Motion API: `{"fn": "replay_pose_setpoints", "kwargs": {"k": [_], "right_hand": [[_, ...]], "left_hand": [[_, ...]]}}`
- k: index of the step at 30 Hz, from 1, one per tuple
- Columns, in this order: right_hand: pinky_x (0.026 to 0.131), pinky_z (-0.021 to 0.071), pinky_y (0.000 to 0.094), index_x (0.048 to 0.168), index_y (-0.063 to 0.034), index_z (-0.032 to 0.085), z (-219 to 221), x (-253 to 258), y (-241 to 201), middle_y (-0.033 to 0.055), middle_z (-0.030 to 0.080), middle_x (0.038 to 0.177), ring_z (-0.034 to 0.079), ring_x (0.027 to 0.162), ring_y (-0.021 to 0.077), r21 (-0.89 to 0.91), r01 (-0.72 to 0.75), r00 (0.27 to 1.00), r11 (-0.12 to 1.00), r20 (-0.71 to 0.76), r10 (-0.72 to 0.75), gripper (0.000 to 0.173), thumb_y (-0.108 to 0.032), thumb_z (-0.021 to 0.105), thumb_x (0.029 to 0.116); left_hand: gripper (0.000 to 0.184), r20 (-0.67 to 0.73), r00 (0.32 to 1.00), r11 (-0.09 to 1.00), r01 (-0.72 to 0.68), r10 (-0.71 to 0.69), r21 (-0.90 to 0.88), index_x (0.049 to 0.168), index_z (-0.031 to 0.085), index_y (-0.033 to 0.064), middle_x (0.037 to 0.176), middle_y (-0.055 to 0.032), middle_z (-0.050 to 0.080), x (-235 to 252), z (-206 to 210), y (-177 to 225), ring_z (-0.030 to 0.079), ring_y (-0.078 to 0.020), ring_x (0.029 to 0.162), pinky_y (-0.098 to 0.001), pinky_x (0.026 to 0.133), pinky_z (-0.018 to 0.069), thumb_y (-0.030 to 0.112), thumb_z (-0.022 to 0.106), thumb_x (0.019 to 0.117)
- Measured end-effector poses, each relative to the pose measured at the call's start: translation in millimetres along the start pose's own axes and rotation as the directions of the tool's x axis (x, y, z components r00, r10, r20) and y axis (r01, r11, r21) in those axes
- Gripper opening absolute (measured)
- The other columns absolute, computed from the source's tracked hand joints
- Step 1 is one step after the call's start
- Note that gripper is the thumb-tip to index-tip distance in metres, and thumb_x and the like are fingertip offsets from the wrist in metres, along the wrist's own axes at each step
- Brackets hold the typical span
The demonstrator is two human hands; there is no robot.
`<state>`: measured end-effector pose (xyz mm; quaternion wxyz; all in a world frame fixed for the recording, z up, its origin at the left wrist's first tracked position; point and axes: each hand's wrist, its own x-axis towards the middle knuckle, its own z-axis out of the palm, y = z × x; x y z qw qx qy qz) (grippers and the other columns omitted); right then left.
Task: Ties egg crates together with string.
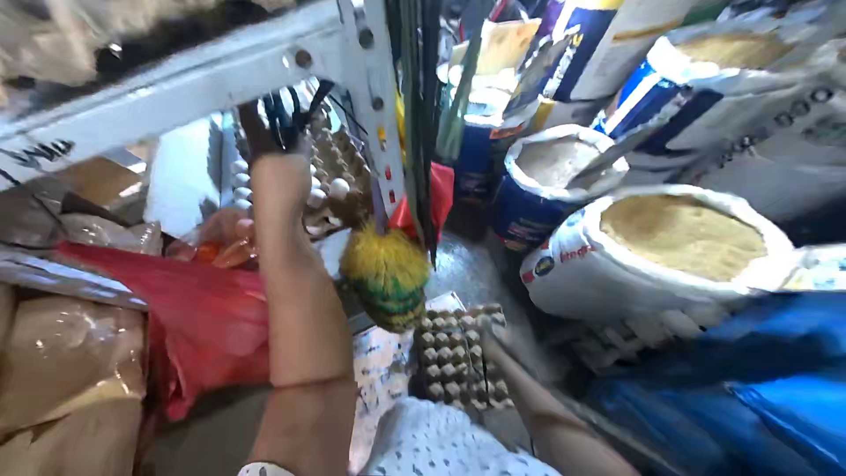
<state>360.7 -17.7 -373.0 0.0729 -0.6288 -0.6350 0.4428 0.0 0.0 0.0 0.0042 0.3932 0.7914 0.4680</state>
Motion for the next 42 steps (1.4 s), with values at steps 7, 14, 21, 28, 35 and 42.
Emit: {"fn": "replay_pose_setpoints", "kwargs": {"k": [7,14,21,28,35,42], "right_hand": [[0.098,0.0529,0.0517,0.133,0.0022,0.060,-34,16,-16,0.0229,0.068,0.120,0.068,0.109,0.0330,0.330,-0.153,0.984,0.932,0.142,0.111,0.044,-0.032,0.041,0.1119],[0.098,0.0475,0.0590,0.125,-0.0006,0.066,-80,45,-39,0.0238,0.067,0.119,0.064,0.110,0.0371,-0.025,-0.106,0.935,0.994,0.336,0.108,0.043,-0.036,0.048,0.1093],[0.091,0.0540,0.0497,0.120,0.0036,0.066,-112,32,-49,0.0212,0.068,0.111,0.066,0.096,0.0294,0.134,-0.078,0.964,0.988,0.263,0.040,0.044,-0.036,0.067,0.1006],[0.071,0.0510,0.0285,0.126,-0.0033,0.063,-133,17,-32,0.0061,0.066,0.099,0.058,0.076,0.0099,0.422,-0.137,0.939,0.896,0.343,-0.018,0.034,-0.029,0.060,0.1049],[0.082,0.0523,0.0399,0.119,-0.0004,0.067,-156,-4,-17,0.0123,0.067,0.105,0.062,0.089,0.0186,0.320,0.132,0.858,0.938,0.437,-0.269,0.034,-0.025,0.045,0.1113],[0.088,0.0521,0.0477,0.124,0.0021,0.063,-163,-37,7,0.0177,0.066,0.104,0.065,0.094,0.0272,0.628,0.022,0.958,0.778,0.210,-0.197,0.045,-0.028,0.031,0.1142]], "left_hand": [[0.044,0.695,0.695,0.932,0.103,0.181,-0.346,0.136,0.056,0.0081,0.106,0.0015,0.072,-249,4,-90,0.070,-0.0057,0.090,-0.0270,0.080,0.0616,0.012,0.066,0.0939],[0.033,0.942,0.334,0.945,-0.291,-0.046,0.149,0.122,0.076,0.0185,0.114,-0.0239,0.067,-367,33,-155,0.065,-0.0432,0.108,-0.0591,0.094,0.0524,0.003,0.061,0.0975],[0.030,0.977,0.041,0.972,0.100,0.208,-0.211,0.120,0.071,-0.0013,0.127,-0.0177,0.067,-396,7,-131,0.064,-0.0246,0.117,-0.0407,0.104,0.0513,-0.001,0.064,0.0914],[0.035,0.989,-0.005,0.770,0.627,-0.147,0.118,0.115,0.069,0.0032,0.108,-0.0019,0.073,-425,19,-80,0.069,-0.0075,0.093,-0.0299,0.084,0.0581,0.015,0.040,0.0990],[0.034,0.959,0.012,0.959,0.001,-0.284,0.284,0.129,0.068,0.0066,0.116,-0.0178,0.070,-463,51,11,0.068,-0.0282,0.104,-0.0511,0.096,0.0529,0.027,0.050,0.1079],[0.039,0.831,-0.136,0.810,0.187,-0.539,0.556,0.132,0.063,0.0081,0.095,-0.0101,0.069,-483,82,68,0.063,-0.0162,0.071,-0.0375,0.070,0.0561,0.035,0.059,0.1043]]}}
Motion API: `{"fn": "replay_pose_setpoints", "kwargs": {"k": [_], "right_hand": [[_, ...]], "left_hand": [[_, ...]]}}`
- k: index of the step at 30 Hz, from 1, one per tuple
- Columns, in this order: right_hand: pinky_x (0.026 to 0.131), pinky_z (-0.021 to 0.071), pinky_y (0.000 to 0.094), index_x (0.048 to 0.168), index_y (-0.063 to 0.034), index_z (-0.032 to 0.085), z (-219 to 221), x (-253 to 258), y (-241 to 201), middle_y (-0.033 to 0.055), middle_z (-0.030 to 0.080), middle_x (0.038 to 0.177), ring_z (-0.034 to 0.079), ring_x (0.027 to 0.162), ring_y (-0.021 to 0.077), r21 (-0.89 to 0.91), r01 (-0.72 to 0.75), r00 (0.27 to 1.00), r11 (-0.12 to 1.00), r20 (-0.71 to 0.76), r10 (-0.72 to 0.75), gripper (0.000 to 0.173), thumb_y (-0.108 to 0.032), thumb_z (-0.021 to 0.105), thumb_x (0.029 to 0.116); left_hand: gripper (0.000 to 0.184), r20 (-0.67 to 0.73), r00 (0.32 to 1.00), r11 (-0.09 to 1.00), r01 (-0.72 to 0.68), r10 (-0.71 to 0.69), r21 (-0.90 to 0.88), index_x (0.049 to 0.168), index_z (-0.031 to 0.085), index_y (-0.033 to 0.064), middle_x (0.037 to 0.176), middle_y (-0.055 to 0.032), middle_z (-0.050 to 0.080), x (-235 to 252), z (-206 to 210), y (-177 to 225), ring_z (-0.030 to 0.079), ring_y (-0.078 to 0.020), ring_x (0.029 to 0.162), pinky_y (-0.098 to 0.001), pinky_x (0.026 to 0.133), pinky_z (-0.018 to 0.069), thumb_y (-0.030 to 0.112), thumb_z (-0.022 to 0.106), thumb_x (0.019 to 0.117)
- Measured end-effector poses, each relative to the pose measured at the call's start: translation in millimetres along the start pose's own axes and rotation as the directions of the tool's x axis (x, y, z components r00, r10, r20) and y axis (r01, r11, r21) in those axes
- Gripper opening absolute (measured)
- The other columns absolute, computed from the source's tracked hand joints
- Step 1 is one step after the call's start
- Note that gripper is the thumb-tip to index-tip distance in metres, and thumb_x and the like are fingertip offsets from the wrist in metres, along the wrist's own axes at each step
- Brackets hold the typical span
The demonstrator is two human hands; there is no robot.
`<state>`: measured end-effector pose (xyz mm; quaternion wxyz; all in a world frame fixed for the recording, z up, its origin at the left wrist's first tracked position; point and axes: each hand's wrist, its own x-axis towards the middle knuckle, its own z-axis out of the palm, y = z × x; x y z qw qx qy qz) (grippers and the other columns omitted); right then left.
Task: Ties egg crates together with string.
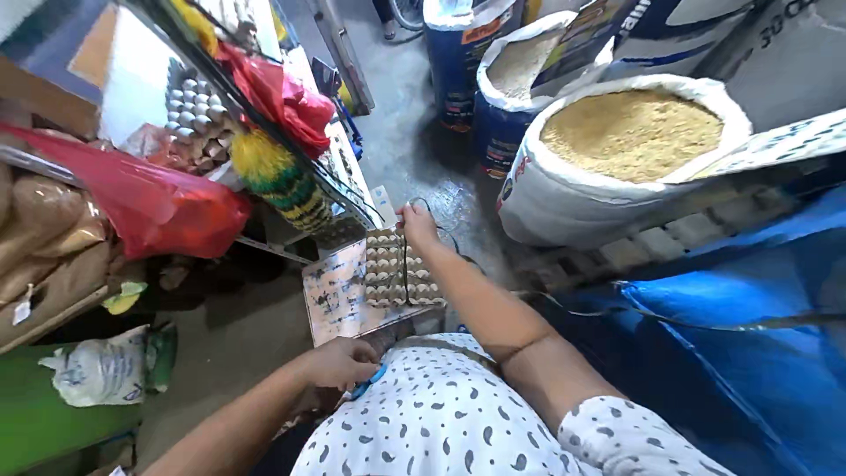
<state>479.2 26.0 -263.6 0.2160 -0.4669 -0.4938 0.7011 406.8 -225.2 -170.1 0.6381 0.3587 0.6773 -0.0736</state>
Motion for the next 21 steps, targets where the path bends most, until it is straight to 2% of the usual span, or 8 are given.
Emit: {"fn": "replay_pose_setpoints", "kwargs": {"k": [3,6,8,10,12,14,18,21], "right_hand": [[0.096,0.0540,0.0490,0.127,0.0012,0.063,-17,-12,-4,0.0164,0.073,0.114,0.070,0.106,0.0275,-0.029,0.036,0.999,0.999,-0.041,-0.037,0.042,-0.025,0.034,0.1134],[0.100,0.0515,0.0518,0.119,0.0008,0.068,-38,-16,-12,0.0145,0.074,0.115,0.070,0.110,0.0282,-0.060,0.091,0.994,0.994,-0.056,-0.094,0.039,-0.027,0.041,0.1117],[0.098,0.0518,0.0524,0.114,0.0000,0.069,-53,-15,-19,0.0137,0.075,0.113,0.070,0.108,0.0280,-0.078,0.119,0.991,0.990,-0.048,-0.123,0.039,-0.028,0.043,0.1110],[0.097,0.0505,0.0542,0.110,-0.0003,0.070,-71,-18,-33,0.0148,0.074,0.112,0.069,0.108,0.0299,-0.168,0.130,0.991,0.977,0.004,-0.131,0.039,-0.029,0.044,0.1105],[0.097,0.0497,0.0580,0.107,-0.0002,0.072,-85,-22,-47,0.0181,0.072,0.113,0.067,0.110,0.0342,-0.340,0.156,0.988,0.928,0.070,-0.140,0.038,-0.030,0.048,0.1086],[0.096,0.0490,0.0622,0.107,0.0015,0.071,-97,-25,-64,0.0237,0.070,0.112,0.066,0.111,0.0401,-0.544,0.214,0.975,0.811,0.170,-0.143,0.039,-0.032,0.051,0.1076],[0.093,0.0484,0.0662,0.106,-0.0004,0.074,-104,-22,-100,0.0243,0.069,0.112,0.065,0.111,0.0419,-0.763,0.331,0.938,0.555,0.332,-0.101,0.033,-0.030,0.060,0.1021],[0.088,0.0514,0.0595,0.103,-0.0024,0.074,-92,-21,-119,0.0174,0.072,0.104,0.068,0.099,0.0333,-0.820,0.334,0.927,0.466,0.375,-0.004,0.027,-0.027,0.064,0.0989]], "left_hand": [[0.050,0.063,0.998,0.999,0.010,-0.013,0.042,0.143,0.055,0.0096,0.102,-0.0133,0.070,-4,2,6,0.068,-0.0195,0.082,-0.0412,0.079,0.0577,0.024,0.069,0.0976],[0.065,0.102,0.994,0.999,0.040,-0.040,0.008,0.149,0.047,0.0090,0.118,-0.0145,0.067,-10,10,-2,0.066,-0.0214,0.100,-0.0428,0.092,0.0549,0.012,0.074,0.0893],[0.060,0.110,0.990,0.984,0.099,-0.083,-0.149,0.143,0.051,0.0068,0.122,-0.0099,0.065,-12,20,-7,0.066,-0.0162,0.105,-0.0360,0.093,0.0552,0.007,0.073,0.0870],[0.051,0.119,0.991,0.937,0.105,-0.068,-0.335,0.131,0.059,0.0059,0.112,-0.0046,0.070,-8,29,-17,0.068,-0.0118,0.097,-0.0315,0.088,0.0578,0.009,0.073,0.0829],[0.049,0.127,0.992,0.909,0.072,-0.021,-0.410,0.124,0.063,0.0079,0.105,-0.0015,0.072,-1,33,-24,0.069,-0.0099,0.093,-0.0304,0.086,0.0587,0.013,0.076,0.0772],[0.056,0.051,0.997,0.924,-0.028,0.051,-0.382,0.127,0.064,0.0074,0.107,-0.0021,0.073,6,30,-23,0.070,-0.0104,0.095,-0.0314,0.087,0.0587,0.018,0.080,0.0737],[0.056,-0.249,0.946,0.943,-0.259,0.206,-0.207,0.139,0.058,0.0037,0.121,-0.0104,0.069,27,17,12,0.070,-0.0161,0.100,-0.0351,0.090,0.0594,0.008,0.076,0.0855],[0.042,-0.473,0.862,0.978,-0.206,0.185,0.007,0.132,0.065,0.0051,0.117,-0.0117,0.071,58,11,60,0.070,-0.0184,0.100,-0.0393,0.093,0.0570,0.022,0.074,0.0943]]}}
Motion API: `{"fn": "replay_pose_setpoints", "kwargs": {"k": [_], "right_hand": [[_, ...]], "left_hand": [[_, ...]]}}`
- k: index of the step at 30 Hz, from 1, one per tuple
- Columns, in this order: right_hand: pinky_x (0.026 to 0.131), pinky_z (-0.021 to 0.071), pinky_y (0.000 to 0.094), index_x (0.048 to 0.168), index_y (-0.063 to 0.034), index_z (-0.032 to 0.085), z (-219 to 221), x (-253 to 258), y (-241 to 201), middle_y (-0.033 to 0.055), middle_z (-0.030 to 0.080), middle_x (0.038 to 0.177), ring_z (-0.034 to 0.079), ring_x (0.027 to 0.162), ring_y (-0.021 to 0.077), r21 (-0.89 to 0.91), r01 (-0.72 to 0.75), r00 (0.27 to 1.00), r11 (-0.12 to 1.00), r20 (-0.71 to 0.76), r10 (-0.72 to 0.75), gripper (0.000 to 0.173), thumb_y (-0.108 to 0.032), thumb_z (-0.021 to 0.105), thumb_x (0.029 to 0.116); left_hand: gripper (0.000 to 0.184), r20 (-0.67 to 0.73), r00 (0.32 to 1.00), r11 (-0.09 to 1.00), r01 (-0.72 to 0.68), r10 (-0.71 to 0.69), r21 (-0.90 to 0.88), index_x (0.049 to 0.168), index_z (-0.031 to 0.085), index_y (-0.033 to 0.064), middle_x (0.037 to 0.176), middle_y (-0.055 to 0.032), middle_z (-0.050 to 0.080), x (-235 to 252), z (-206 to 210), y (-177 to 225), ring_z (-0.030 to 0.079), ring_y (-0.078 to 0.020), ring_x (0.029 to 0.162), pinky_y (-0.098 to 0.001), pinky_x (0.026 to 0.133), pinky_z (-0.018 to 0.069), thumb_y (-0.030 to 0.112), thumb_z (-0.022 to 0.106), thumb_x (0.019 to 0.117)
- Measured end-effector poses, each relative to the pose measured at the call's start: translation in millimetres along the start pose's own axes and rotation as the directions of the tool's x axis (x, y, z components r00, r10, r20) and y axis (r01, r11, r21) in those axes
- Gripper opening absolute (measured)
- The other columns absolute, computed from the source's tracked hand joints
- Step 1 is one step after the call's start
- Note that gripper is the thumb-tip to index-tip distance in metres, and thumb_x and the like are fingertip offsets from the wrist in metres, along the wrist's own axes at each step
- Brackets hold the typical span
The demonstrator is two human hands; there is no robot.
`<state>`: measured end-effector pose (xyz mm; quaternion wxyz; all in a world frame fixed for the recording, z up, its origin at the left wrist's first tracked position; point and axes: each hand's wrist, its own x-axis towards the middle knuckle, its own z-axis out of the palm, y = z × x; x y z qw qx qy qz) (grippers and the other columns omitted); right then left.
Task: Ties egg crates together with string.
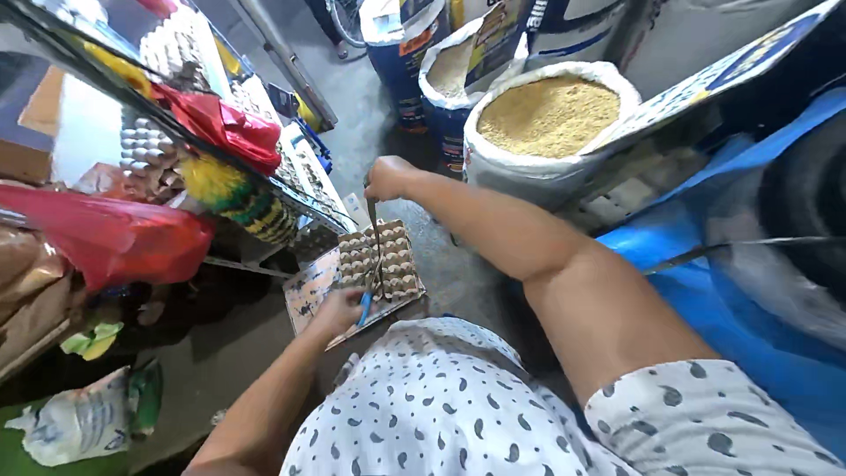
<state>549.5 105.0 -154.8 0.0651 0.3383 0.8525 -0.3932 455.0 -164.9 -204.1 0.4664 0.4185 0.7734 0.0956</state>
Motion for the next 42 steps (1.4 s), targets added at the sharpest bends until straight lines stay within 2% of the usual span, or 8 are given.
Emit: {"fn": "replay_pose_setpoints", "kwargs": {"k": [6,12,18,30,34,37,39,42], "right_hand": [[0.090,0.0526,0.0517,0.101,0.0007,0.071,4,-4,-39,0.0144,0.072,0.105,0.069,0.096,0.0255,0.035,-0.125,0.992,0.992,0.040,0.124,0.024,-0.022,0.063,0.0993],[0.088,0.0517,0.0527,0.095,-0.0036,0.074,13,1,-62,0.0108,0.073,0.100,0.069,0.096,0.0244,-0.076,-0.131,0.990,0.988,0.032,0.134,0.025,-0.025,0.062,0.0995],[0.084,0.0525,0.0493,0.092,-0.0058,0.073,23,-3,-82,0.0075,0.073,0.097,0.069,0.090,0.0203,-0.114,-0.124,0.991,0.986,0.044,0.130,0.023,-0.025,0.063,0.0983],[0.087,0.0543,0.0457,0.097,-0.0048,0.072,26,17,-84,0.0078,0.073,0.102,0.070,0.092,0.0183,0.011,-0.130,0.991,0.991,0.046,0.129,0.020,-0.023,0.064,0.0975],[0.088,0.0553,0.0473,0.106,-0.0054,0.074,26,34,-76,0.0099,0.073,0.102,0.070,0.091,0.0205,0.115,-0.145,0.989,0.983,0.002,0.146,0.021,-0.022,0.065,0.0972],[0.082,0.0573,0.0360,0.112,-0.0037,0.069,32,55,-64,0.0072,0.072,0.101,0.070,0.085,0.0130,0.337,-0.191,0.978,0.922,-0.013,0.208,0.025,-0.025,0.064,0.0997],[0.063,0.0503,0.0237,0.111,-0.0041,0.066,46,74,-56,0.0016,0.072,0.089,0.062,0.066,0.0045,0.608,-0.207,0.964,0.767,-0.007,0.265,0.023,-0.025,0.064,0.1002],[0.056,0.0490,0.0164,0.116,-0.0057,0.061,73,117,-48,0.0006,0.070,0.084,0.062,0.062,0.0025,0.931,-0.181,0.939,0.316,0.069,0.336,0.019,-0.021,0.060,0.1031]], "left_hand": [[0.042,-0.177,0.984,0.996,0.016,-0.001,0.084,0.136,0.061,0.0035,0.116,-0.0237,0.069,61,24,53,0.067,-0.0400,0.106,-0.0616,0.093,0.0521,0.027,0.062,0.1014],[0.039,-0.278,0.959,0.991,0.016,-0.052,-0.133,0.121,0.064,-0.0011,0.108,-0.0231,0.067,83,23,75,0.066,-0.0381,0.102,-0.0601,0.088,0.0515,0.031,0.060,0.0993],[0.044,-0.362,0.932,0.998,0.007,-0.031,-0.068,0.130,0.060,-0.0020,0.122,-0.0237,0.066,93,3,90,0.064,-0.0379,0.116,-0.0590,0.097,0.0511,0.027,0.060,0.0976],[0.029,-0.295,0.953,0.996,-0.055,0.074,0.075,0.120,0.069,0.0046,0.109,-0.0199,0.072,94,13,60,0.069,-0.0364,0.105,-0.0582,0.090,0.0544,0.007,0.062,0.0924],[0.033,-0.038,0.979,0.977,-0.194,0.198,0.087,0.125,0.069,0.0076,0.124,-0.0200,0.066,72,32,-12,0.066,-0.0344,0.110,-0.0554,0.095,0.0552,0.012,0.071,0.0930],[0.046,0.096,0.992,0.997,-0.077,0.077,-0.003,0.136,0.066,0.0106,0.142,-0.0226,0.054,49,51,-119,0.058,-0.0340,0.126,-0.0493,0.106,0.0488,0.020,0.074,0.0909],[0.042,0.048,0.988,0.987,0.148,-0.145,-0.065,0.129,0.069,0.0067,0.129,-0.0206,0.066,48,61,-202,0.064,-0.0331,0.119,-0.0517,0.104,0.0507,0.018,0.077,0.0892],[0.040,-0.034,0.839,0.840,0.543,-0.543,0.006,0.129,0.070,0.0090,0.131,-0.0213,0.065,81,73,-309,0.062,-0.0367,0.124,-0.0563,0.105,0.0490,0.018,0.072,0.0896]]}}
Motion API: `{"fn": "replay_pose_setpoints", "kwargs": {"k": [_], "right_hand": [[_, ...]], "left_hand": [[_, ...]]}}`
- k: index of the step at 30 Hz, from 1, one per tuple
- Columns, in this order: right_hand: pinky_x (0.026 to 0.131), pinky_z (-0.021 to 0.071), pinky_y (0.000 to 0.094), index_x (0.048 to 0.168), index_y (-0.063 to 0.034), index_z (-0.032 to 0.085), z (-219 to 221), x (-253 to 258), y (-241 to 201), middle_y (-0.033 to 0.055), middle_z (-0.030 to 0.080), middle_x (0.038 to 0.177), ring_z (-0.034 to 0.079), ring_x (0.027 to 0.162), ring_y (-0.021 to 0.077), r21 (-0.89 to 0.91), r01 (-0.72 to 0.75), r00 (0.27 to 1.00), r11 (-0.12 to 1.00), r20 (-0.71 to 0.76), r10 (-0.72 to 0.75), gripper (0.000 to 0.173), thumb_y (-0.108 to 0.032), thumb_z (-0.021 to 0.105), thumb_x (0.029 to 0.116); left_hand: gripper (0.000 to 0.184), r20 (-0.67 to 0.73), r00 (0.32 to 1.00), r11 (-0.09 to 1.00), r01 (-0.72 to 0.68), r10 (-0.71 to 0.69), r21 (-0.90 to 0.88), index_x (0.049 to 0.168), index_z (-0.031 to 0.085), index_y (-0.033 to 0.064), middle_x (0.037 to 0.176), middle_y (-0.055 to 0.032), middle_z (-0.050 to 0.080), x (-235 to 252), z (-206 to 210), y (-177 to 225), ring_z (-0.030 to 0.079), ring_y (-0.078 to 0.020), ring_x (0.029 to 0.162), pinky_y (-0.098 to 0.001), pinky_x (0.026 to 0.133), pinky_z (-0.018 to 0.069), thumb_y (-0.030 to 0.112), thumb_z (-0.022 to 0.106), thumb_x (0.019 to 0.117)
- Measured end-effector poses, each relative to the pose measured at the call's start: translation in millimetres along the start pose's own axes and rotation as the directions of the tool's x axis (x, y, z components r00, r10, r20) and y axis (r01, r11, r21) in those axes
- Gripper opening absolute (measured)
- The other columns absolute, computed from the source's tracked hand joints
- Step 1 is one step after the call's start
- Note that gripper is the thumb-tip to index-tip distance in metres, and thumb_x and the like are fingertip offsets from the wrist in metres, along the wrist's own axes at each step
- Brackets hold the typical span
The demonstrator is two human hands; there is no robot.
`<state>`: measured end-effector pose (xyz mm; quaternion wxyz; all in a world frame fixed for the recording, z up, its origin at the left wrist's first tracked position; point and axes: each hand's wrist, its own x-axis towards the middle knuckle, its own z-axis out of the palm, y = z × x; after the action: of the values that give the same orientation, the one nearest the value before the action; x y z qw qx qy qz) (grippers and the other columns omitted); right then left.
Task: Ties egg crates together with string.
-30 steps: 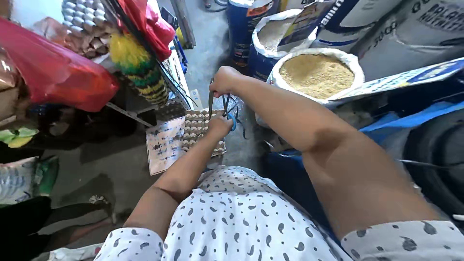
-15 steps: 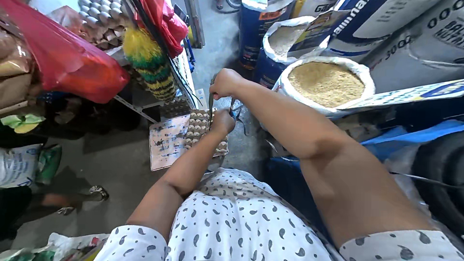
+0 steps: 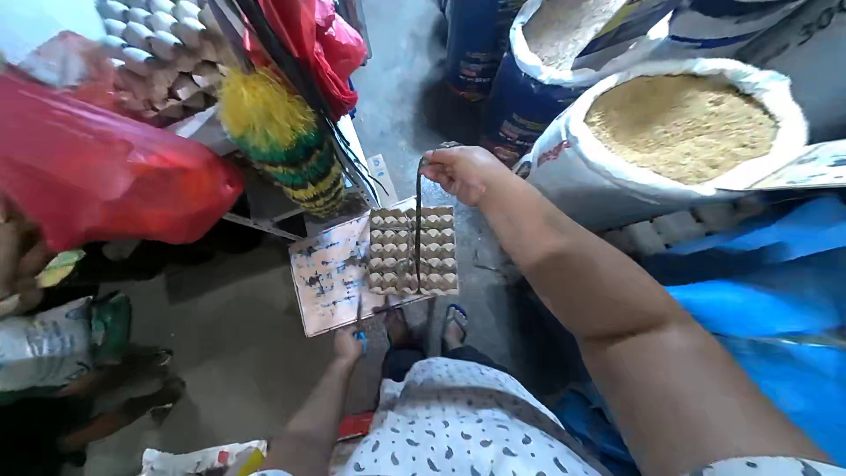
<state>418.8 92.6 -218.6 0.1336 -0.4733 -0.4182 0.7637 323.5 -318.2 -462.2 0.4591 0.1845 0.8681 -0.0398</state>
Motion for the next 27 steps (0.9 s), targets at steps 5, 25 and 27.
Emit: {"fn": "replay_pose_setpoints", "kwargs": {"k": [5,25,27], "right_hand": [[0.059,0.0526,0.0153,0.115,-0.0079,0.058,42,57,24,0.0006,0.070,0.088,0.064,0.066,0.0023,0.340,-0.041,0.998,0.940,-0.030,0.055,0.017,-0.021,0.054,0.1064],[0.090,0.0582,0.0299,0.137,-0.0031,0.055,12,97,89,0.0084,0.069,0.126,0.070,0.107,0.0143,0.162,0.223,0.975,0.961,-0.022,-0.222,0.037,-0.026,0.053,0.1081],[0.095,0.0565,0.0391,0.134,0.0011,0.058,-18,106,152,0.0152,0.066,0.125,0.068,0.109,0.0212,-0.223,0.119,0.991,0.968,-0.026,-0.128,0.037,-0.024,0.054,0.1066]], "left_hand": [[0.048,-0.023,0.952,0.952,0.306,-0.306,0.005,0.136,0.064,0.0076,0.141,-0.0246,0.058,119,19,-54,0.057,-0.0386,0.131,-0.0542,0.107,0.0484,0.025,0.073,0.0922],[0.036,-0.057,0.802,0.799,-0.597,0.595,-0.064,0.120,0.071,0.0025,0.124,-0.0173,0.070,124,-51,221,0.066,-0.0313,0.118,-0.0524,0.107,0.0492,0.033,0.060,0.1043],[0.040,-0.055,0.853,0.855,-0.517,0.518,0.032,0.117,0.072,0.0010,0.122,-0.0218,0.069,131,-51,234,0.065,-0.0378,0.119,-0.0592,0.105,0.0479,0.036,0.058,0.1050]]}}
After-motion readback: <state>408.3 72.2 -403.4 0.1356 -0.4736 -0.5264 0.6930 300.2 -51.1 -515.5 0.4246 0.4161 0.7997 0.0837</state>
